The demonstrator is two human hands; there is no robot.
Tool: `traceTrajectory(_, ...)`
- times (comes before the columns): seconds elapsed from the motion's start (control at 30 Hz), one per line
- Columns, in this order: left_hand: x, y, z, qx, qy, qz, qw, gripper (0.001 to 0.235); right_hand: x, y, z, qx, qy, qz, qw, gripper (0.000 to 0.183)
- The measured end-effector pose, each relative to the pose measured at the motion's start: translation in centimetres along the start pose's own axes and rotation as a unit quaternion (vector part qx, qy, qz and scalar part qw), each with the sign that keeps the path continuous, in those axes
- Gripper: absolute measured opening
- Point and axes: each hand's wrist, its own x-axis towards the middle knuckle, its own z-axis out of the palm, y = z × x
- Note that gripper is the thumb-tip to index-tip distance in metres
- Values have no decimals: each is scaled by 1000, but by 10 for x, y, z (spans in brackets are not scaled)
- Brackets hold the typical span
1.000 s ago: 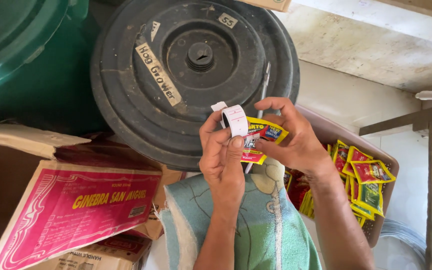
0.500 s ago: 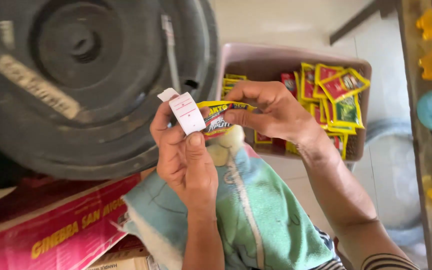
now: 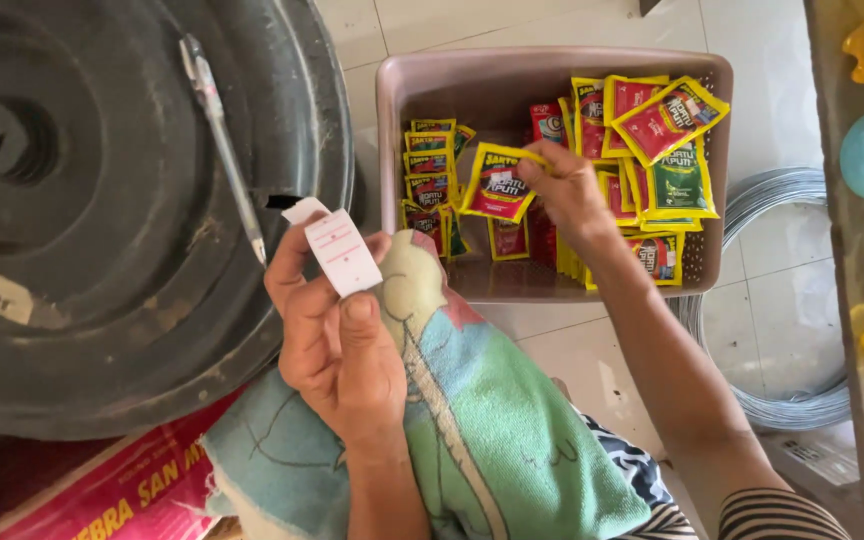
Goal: The person writes on a roll of labels using a pen and handles several small condiment packets from a plastic basket.
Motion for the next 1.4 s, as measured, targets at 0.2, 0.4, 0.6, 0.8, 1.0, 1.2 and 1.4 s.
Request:
traceTrajectory(0.2, 6, -3, 5, 14, 6, -56, 998, 21, 21, 108, 9, -144, 57, 280, 947, 12)
traceTrajectory(0.4, 10, -3, 1, 49, 19, -85, 995, 20, 39, 316, -13, -271, -48, 112, 955, 24)
traceTrajectory(0.6, 9, -4, -4, 53, 20, -77, 995, 18, 49, 360, -15, -376, -104, 92, 916, 29)
traceTrajectory(0.8, 9, -3, -11, 39, 41, -8, 998, 17, 36, 235, 27, -502, -60, 143, 851, 56)
traceTrajectory(1.0, 17, 15, -18, 104, 111, 66, 986, 17, 38, 151, 69, -500, -115, -19, 858, 34)
traceTrajectory(1.2, 13, 25, -32, 115, 123, 69, 983, 13, 54, 164, 100, -418, -105, -31, 902, 37)
traceTrajectory(1.4, 18, 33, -31, 214, 152, 35, 964, 16, 59, 193, 105, -400, -86, -5, 913, 31)
